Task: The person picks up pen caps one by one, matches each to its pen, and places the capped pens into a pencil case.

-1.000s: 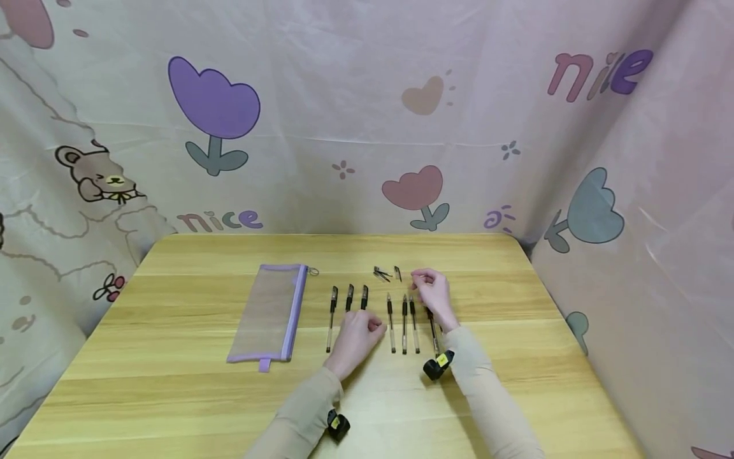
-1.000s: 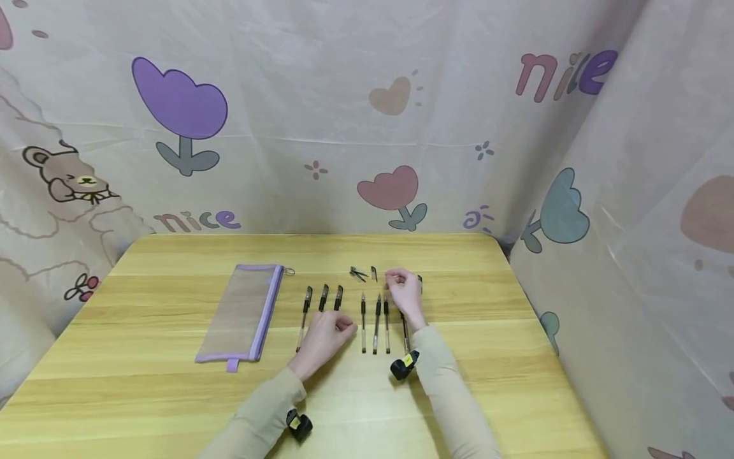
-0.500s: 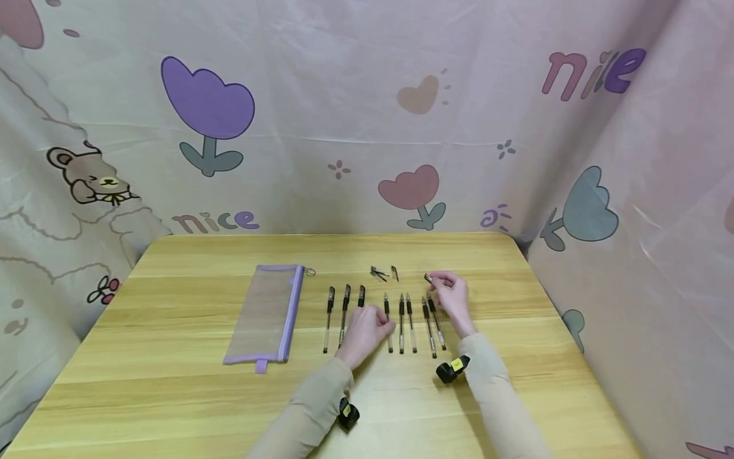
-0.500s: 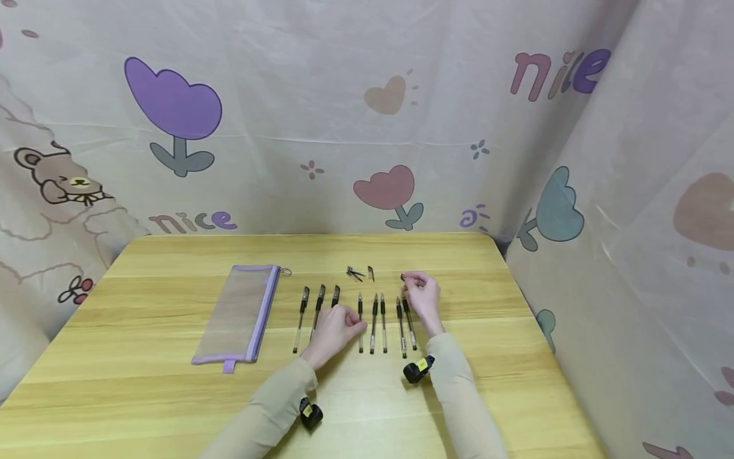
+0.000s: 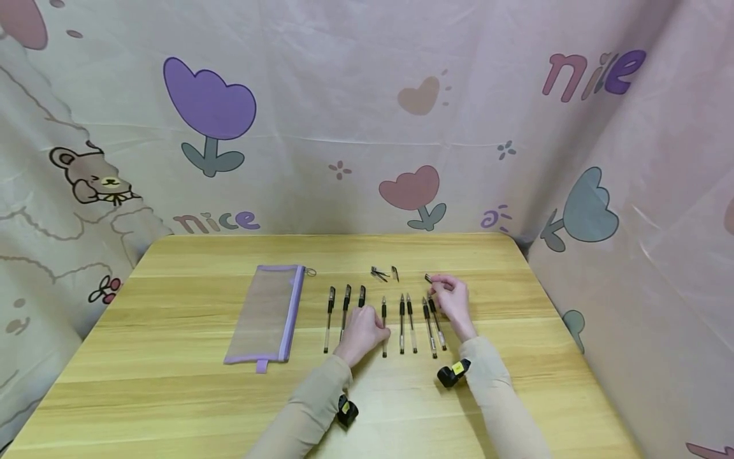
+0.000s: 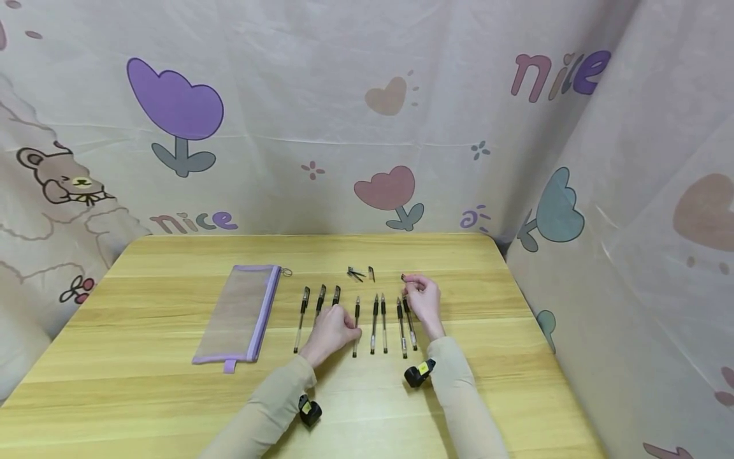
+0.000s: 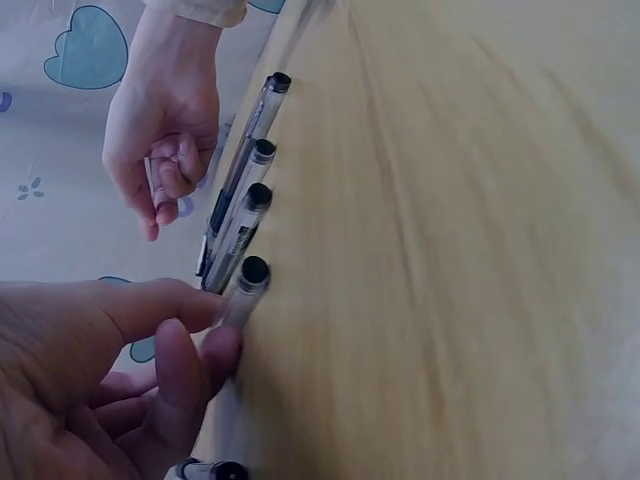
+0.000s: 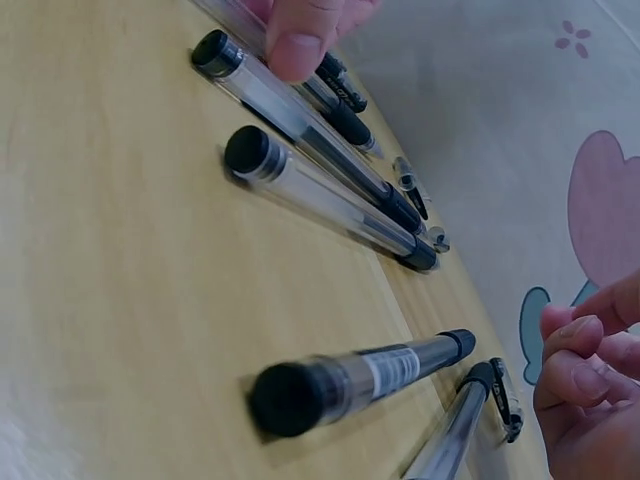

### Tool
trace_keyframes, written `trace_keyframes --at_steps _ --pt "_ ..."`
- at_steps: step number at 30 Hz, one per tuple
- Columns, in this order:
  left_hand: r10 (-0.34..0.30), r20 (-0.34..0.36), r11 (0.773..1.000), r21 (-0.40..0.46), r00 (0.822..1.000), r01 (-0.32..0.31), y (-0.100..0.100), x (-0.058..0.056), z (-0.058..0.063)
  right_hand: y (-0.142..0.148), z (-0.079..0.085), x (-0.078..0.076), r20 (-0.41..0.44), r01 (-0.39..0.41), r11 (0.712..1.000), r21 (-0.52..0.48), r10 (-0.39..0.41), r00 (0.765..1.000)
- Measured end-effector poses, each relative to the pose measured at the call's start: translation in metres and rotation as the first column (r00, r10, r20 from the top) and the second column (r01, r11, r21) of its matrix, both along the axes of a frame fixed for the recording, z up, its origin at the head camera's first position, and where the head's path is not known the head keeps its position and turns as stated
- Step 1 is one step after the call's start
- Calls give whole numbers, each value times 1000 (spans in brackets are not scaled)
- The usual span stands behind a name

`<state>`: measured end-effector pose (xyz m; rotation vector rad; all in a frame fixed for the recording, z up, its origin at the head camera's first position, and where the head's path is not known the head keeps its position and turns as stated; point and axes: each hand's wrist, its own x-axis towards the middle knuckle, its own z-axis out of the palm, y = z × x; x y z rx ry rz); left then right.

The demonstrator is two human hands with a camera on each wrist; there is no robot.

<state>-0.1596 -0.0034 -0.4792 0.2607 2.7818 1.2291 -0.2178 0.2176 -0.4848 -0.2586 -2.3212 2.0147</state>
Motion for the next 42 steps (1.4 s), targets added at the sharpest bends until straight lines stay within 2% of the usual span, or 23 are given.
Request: trace_keyframes --at_steps 5,8,14,18,20,24,27,32,37,39,42 --pt "17 87 1000 21 996 -18 -2 -1 1 -5 2 0 -4 -11 1000 3 11 1000" --pt "29 106 999 28 994 -32 -4 0 0 -9 7 1 9 -31 1000 2 31 999" --pt "23 90 994 104 996 -32 -13 8 1 -19 9 -2 37 -98 993 59 96 995" --pt "7 62 992 126 998 -15 -22 12 2 -28 8 -8 27 -145 979 141 143 989" --pt "2 57 991 137 998 -10 -26 13 4 -34 9 -12 16 -170 964 205 170 985" --pt "1 59 984 180 998 -12 -32 13 4 -47 13 -21 -10 -205 903 377 225 974" --pt "16 55 980 195 998 -27 -36 14 3 -58 16 -28 0 -218 863 455 245 970" --pt "42 22 977 206 999 -46 -41 14 2 -76 14 -39 38 -229 824 518 246 969" --pt "52 21 976 211 998 -55 -43 14 1 -89 8 -47 20 -177 771 611 209 978" --pt "56 19 976 209 998 -59 -43 14 1 -93 6 -49 8 -156 757 634 196 981" --pt "60 20 975 215 998 -63 -45 14 0 -97 3 -51 -7 -140 752 644 189 982"
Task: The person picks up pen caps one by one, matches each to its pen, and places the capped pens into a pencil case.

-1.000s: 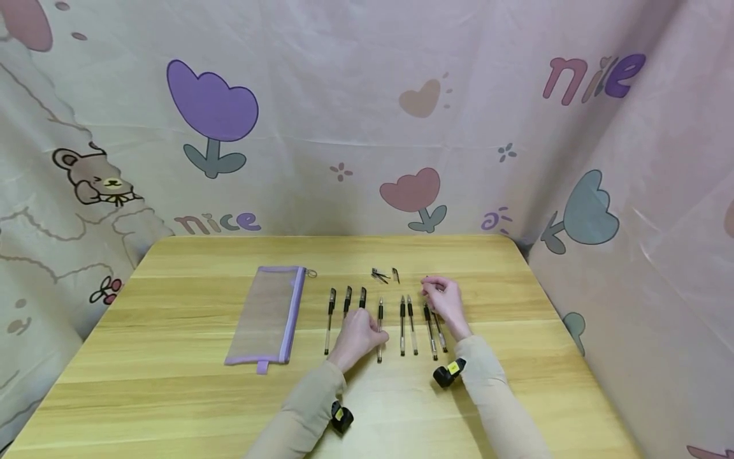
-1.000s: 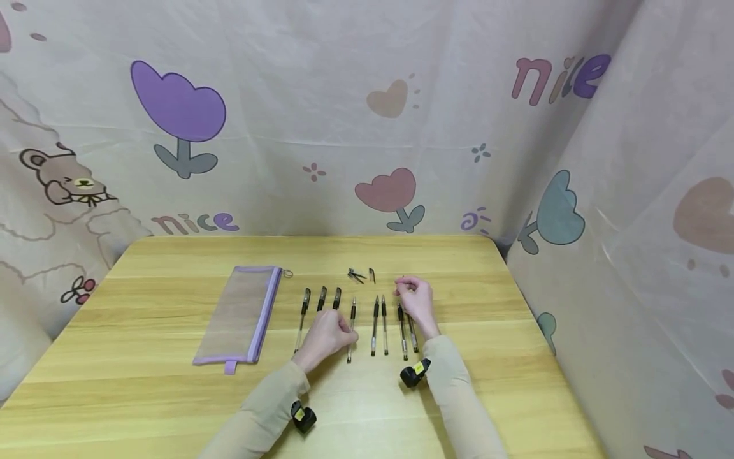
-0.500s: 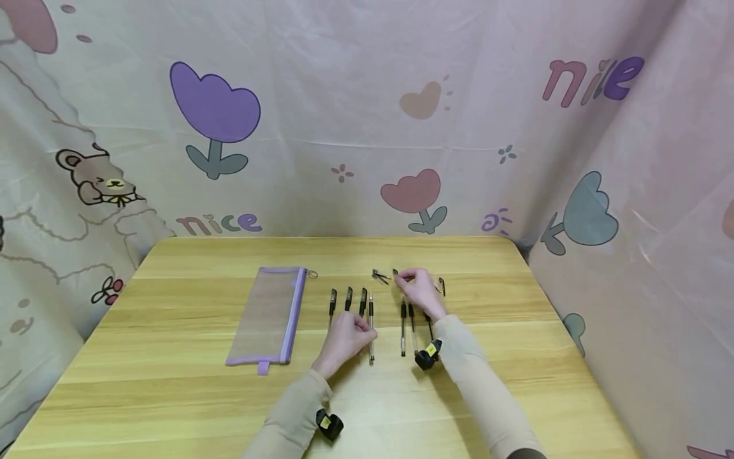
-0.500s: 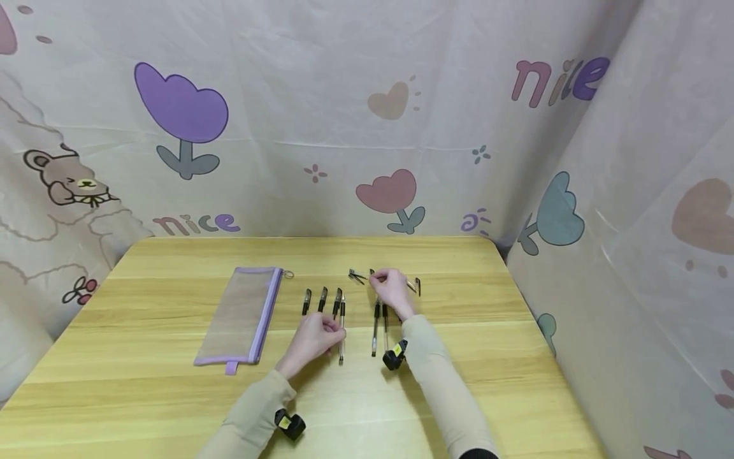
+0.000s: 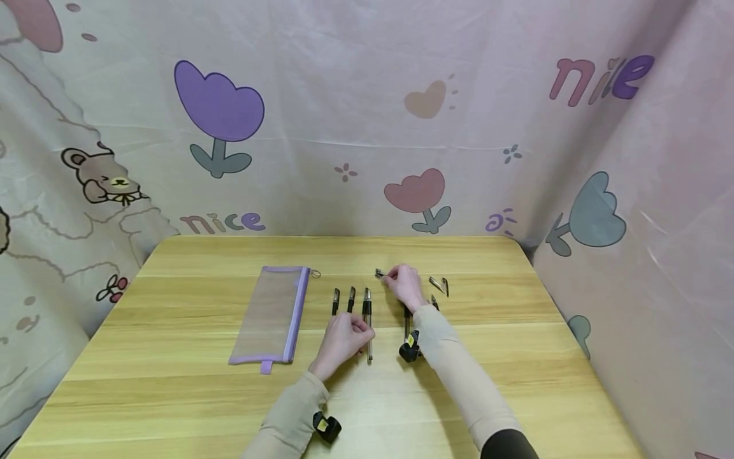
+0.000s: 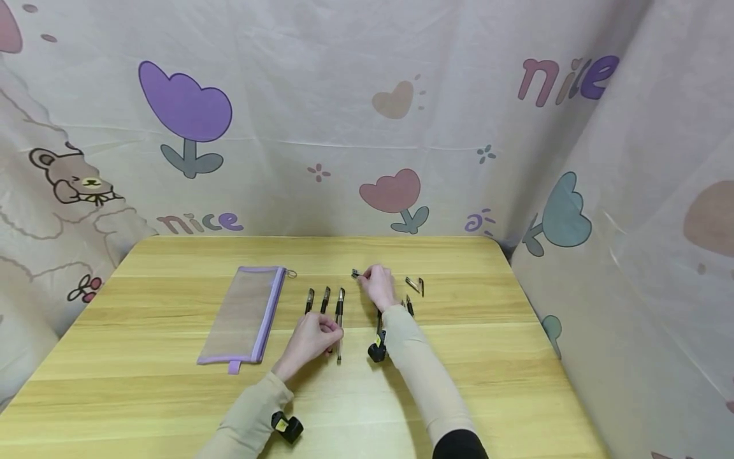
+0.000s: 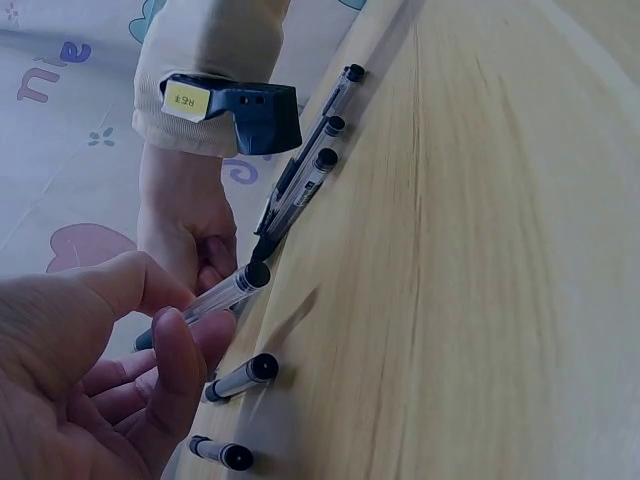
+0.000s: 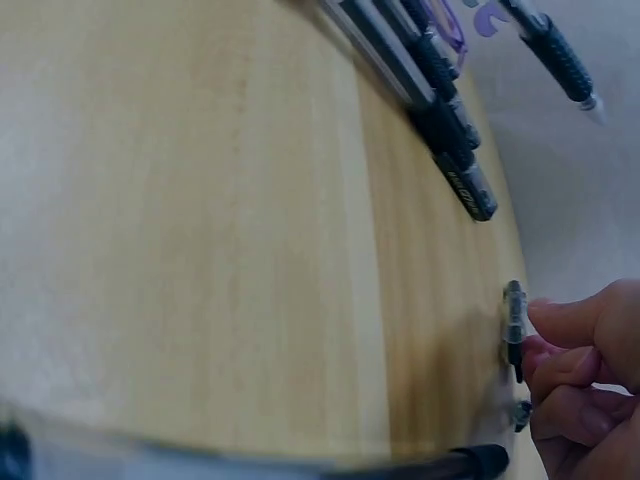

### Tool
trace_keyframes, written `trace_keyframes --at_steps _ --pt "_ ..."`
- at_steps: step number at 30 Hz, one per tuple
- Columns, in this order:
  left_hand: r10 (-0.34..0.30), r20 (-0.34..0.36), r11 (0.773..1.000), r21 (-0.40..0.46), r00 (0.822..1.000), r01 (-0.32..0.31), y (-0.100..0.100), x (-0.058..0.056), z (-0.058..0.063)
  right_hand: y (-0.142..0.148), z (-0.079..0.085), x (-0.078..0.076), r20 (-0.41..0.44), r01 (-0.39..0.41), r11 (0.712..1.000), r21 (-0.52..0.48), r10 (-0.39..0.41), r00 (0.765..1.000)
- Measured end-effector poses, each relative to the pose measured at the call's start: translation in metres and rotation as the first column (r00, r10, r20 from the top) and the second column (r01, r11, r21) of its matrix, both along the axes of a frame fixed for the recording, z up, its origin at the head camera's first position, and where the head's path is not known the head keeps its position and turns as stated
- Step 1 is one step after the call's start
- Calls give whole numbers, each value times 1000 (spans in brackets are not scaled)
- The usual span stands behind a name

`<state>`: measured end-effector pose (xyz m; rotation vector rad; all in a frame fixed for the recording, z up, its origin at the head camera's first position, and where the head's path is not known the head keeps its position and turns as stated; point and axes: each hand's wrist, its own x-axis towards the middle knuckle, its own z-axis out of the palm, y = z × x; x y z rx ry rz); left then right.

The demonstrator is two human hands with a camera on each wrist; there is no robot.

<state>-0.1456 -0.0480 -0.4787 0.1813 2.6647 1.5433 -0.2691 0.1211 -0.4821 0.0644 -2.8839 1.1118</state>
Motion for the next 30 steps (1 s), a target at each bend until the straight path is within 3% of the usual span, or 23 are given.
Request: trace_keyframes --at_steps 6,15,19,22,25,30 --pt "4 -20 1000 -2 1000 -4 -1 0 0 -2 -2 -2 -10 6 1000 23 -6 1000" --pt "10 -9 1000 -11 1000 -10 -2 0 0 -5 0 -3 87 -36 997 68 30 996" --pt "4 -5 1000 -12 1000 -4 -1 0 -1 -3 0 1 110 -47 999 21 44 993" --pt "-4 -2 1000 -10 1000 4 -1 0 -2 -2 1 5 125 -27 995 -100 39 991" --pt "-7 3 1000 -8 1000 7 -1 0 -2 0 4 9 146 7 957 -290 37 989" --pt "-16 4 1000 -10 1000 16 0 -1 0 4 10 17 170 41 847 -529 58 984"
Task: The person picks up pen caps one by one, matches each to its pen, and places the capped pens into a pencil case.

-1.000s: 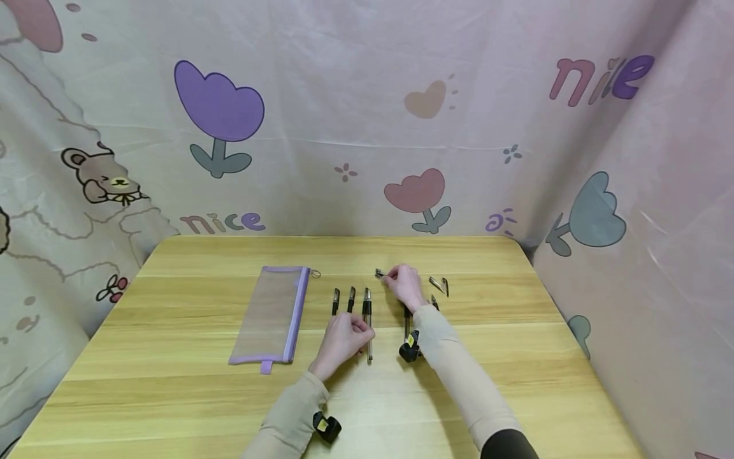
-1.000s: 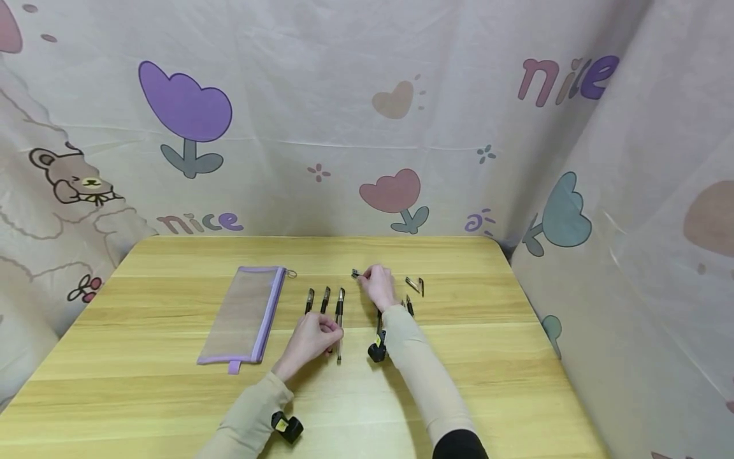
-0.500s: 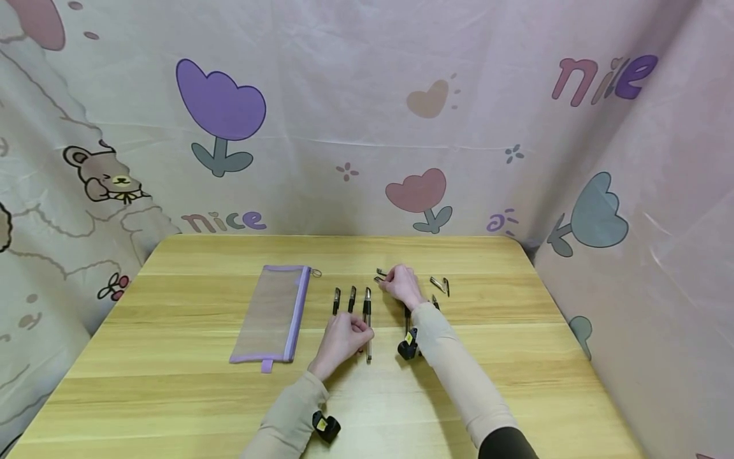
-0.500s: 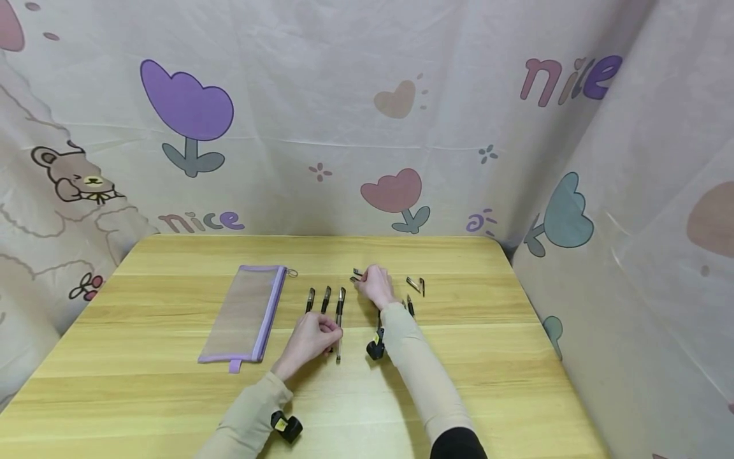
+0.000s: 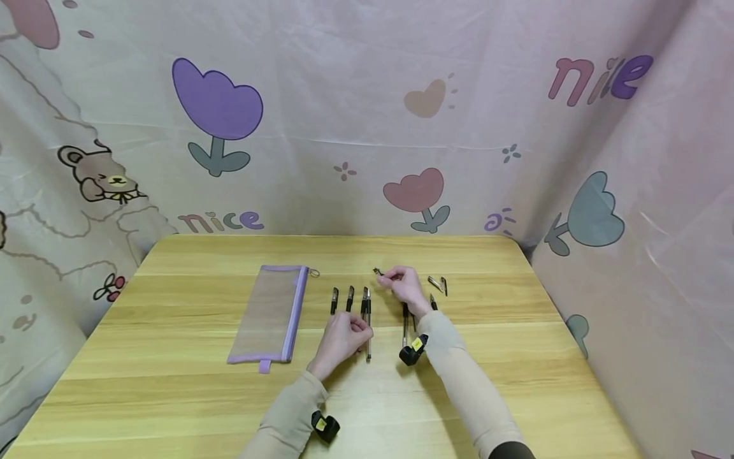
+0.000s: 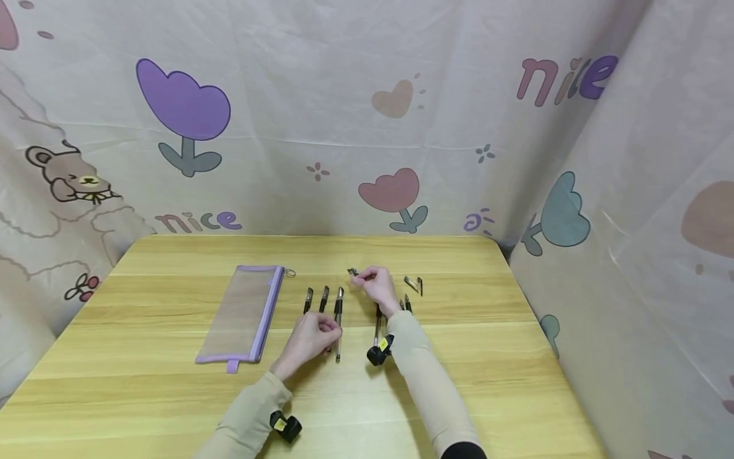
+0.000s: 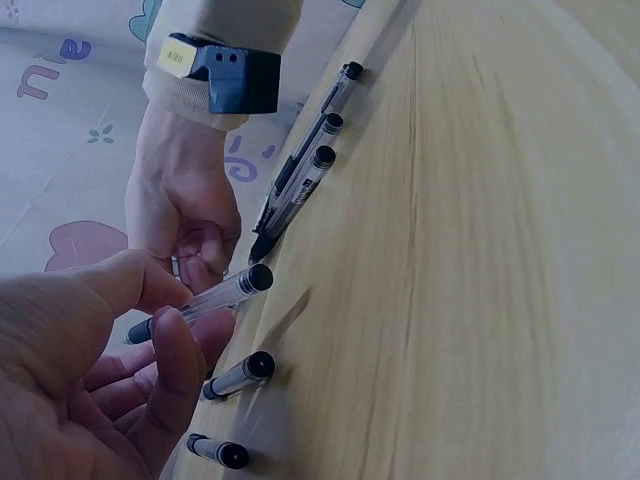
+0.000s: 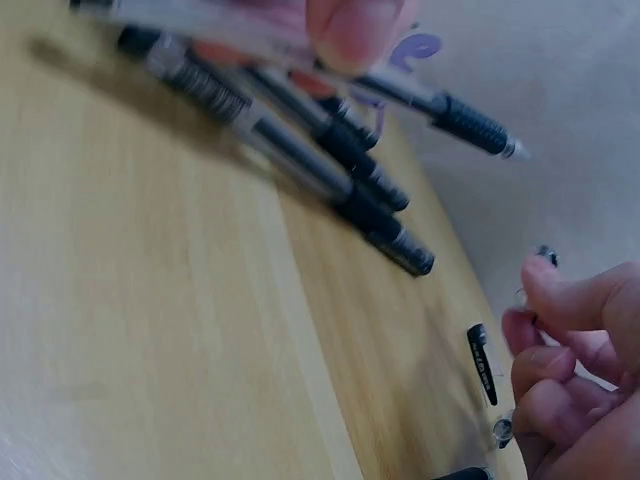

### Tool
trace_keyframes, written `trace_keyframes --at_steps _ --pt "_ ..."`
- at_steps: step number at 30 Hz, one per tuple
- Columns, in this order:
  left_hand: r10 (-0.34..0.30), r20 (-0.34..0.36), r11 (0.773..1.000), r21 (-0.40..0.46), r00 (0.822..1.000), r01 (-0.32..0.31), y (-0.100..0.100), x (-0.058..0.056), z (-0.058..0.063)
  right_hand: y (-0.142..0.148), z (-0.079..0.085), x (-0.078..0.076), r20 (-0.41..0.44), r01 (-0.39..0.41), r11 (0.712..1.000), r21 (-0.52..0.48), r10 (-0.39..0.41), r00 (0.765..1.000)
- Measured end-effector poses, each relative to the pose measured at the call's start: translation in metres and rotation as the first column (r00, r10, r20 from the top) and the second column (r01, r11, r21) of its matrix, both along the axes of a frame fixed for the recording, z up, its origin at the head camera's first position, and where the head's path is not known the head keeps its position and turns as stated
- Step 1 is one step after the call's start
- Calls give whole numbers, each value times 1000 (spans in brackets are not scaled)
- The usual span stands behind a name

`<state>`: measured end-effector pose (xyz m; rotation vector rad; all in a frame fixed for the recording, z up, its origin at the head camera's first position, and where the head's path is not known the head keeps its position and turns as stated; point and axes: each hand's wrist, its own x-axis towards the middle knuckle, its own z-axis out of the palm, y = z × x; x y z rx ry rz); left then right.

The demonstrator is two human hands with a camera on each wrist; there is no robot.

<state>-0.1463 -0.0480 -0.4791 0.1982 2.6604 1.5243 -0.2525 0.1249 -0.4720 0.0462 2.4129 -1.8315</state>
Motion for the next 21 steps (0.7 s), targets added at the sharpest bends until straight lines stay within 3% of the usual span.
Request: trace_keyframes --at_steps 6,11,15,21 --pt "-6 -15 1000 -7 1000 6 1 0 1 4 1 3 104 2 982 -188 18 994" --pt "-15 -30 1000 -6 999 15 1 0 0 6 -2 2 148 -17 944 -330 69 987" --pt "-30 -24 1000 0 999 30 2 0 1 7 -1 3 192 -5 921 -389 87 978" --pt "-57 -19 998 -9 998 57 3 1 0 11 0 6 238 -15 920 -391 117 964"
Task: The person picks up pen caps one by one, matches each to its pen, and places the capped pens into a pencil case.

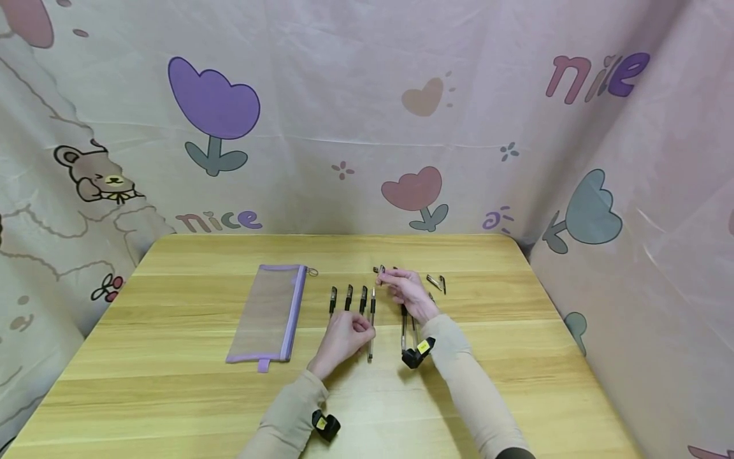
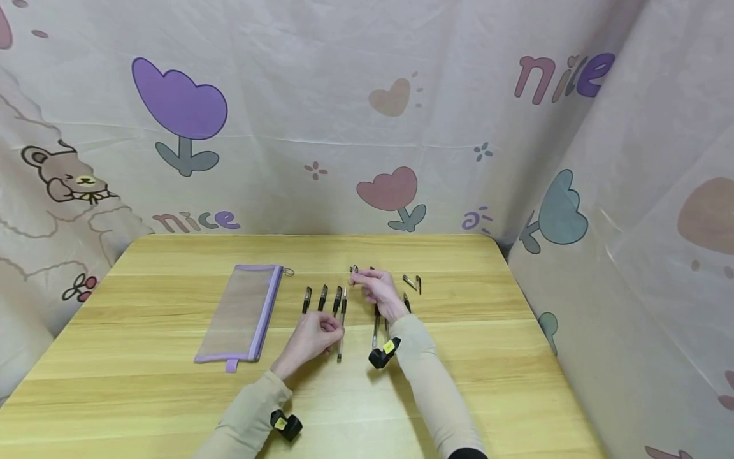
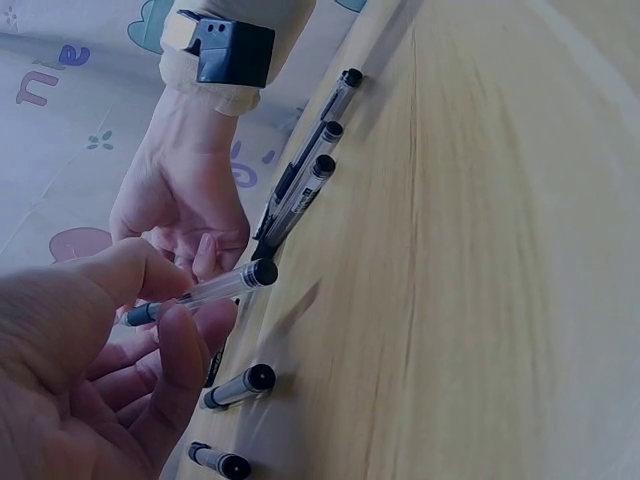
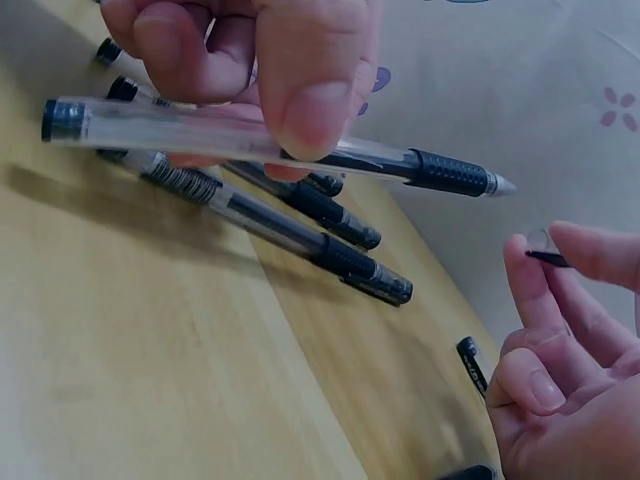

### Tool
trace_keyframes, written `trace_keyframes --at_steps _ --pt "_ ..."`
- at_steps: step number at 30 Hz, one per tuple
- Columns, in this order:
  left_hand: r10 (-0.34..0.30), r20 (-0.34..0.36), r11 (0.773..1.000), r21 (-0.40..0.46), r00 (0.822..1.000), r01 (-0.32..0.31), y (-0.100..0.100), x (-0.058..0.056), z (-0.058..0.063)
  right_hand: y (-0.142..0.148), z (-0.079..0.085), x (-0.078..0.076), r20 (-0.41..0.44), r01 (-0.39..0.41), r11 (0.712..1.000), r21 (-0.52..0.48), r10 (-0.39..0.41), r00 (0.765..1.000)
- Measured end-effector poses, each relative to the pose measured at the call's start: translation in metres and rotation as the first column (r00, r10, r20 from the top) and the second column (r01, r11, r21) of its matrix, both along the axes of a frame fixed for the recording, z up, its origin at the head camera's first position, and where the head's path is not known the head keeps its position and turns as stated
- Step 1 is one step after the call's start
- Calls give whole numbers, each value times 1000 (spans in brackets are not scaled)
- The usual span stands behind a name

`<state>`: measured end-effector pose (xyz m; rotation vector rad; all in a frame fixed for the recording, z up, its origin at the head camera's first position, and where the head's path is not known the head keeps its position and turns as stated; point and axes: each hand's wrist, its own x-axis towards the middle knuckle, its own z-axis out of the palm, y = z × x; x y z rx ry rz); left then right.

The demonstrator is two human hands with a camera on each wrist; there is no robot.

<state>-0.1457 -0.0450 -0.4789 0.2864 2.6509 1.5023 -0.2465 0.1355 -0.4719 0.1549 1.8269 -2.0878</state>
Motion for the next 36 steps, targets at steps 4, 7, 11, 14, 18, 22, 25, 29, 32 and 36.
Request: trace_keyframes --at_steps 4,7,11,14,18,22,25,29,32,36 --pt "-17 17 1000 13 1000 17 0 0 -1 2 1 2 5 -30 1000 -1 30 1000" --pt "-29 26 999 22 999 28 0 0 -1 3 1 3 5 -48 999 -1 48 999" --pt "-38 28 999 29 999 37 -1 1 1 4 2 5 2 -67 998 7 67 998" --pt "-40 29 999 28 999 39 -1 1 3 3 3 5 5 -76 997 23 76 997" --pt "-38 29 999 18 999 38 -1 -1 3 2 5 7 6 -91 995 37 91 996" --pt "-36 17 999 9 999 36 -1 -1 4 3 7 9 3 -107 993 42 107 994" --pt "-26 20 1000 6 999 26 0 -2 6 3 7 10 13 -113 993 39 112 994" --pt "-18 14 1000 10 1000 18 1 -2 7 2 6 12 25 -122 992 32 122 992" --pt "-27 8 999 26 1000 27 2 -3 7 1 5 12 20 -136 990 24 136 991" --pt "-35 3 999 41 999 35 2 -2 5 0 3 13 8 -159 987 19 159 987"
